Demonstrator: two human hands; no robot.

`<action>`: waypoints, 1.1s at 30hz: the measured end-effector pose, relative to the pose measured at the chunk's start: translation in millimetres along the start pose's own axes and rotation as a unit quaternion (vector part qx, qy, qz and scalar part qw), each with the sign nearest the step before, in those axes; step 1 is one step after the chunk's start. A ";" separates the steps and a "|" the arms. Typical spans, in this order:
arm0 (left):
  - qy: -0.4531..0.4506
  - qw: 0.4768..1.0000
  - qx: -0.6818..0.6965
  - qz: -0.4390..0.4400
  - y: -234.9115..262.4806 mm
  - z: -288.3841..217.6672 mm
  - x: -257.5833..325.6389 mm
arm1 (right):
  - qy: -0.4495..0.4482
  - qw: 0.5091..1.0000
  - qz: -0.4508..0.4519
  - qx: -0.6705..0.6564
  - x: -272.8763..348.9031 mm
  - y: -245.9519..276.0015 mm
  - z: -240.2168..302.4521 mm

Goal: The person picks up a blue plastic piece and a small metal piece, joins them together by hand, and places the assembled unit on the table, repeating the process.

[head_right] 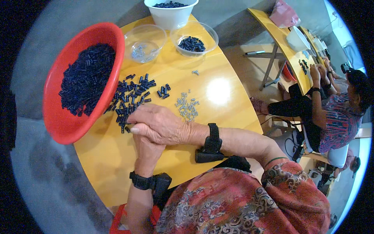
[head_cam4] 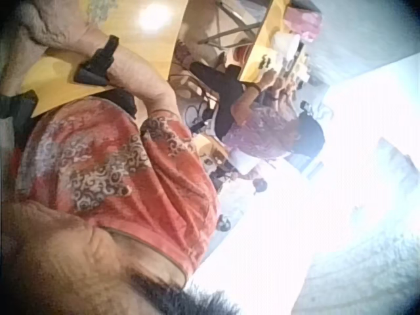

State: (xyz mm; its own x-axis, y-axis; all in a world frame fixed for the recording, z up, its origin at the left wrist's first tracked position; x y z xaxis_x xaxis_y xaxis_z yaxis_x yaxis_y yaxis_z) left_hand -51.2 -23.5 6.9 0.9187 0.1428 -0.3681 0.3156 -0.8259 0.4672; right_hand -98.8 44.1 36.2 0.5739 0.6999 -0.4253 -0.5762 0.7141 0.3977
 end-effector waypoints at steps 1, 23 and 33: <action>-0.005 1.000 -0.009 0.001 0.0 1.6 0.8 | 0.020 1.000 0.013 0.012 0.6 -2.2 1.9; -0.128 0.992 -0.022 0.005 2.4 8.2 13.3 | 0.101 0.994 0.051 0.006 1.1 -15.0 -4.9; -0.042 0.998 -0.043 -0.018 0.1 -8.2 1.8 | 0.105 0.993 0.057 -0.012 0.8 -13.4 -3.7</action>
State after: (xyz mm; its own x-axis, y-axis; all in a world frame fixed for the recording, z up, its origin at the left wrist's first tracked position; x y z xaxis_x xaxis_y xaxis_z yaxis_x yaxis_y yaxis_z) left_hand -47.5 -18.8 12.9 0.8844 0.1212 -0.4507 0.3700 -0.7708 0.5187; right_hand -92.7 35.0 27.5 0.3712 0.7553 -0.5401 -0.6457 0.6280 0.4344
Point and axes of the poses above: each hand's wrist, its own x-axis away from the middle knuckle, its own y-axis out of the back of the hand, z = x × y, the point moved 6 cm from there along -x, towards the middle knuckle, and after that the axes turned 8 degrees about -x, right-handed, at the moved point
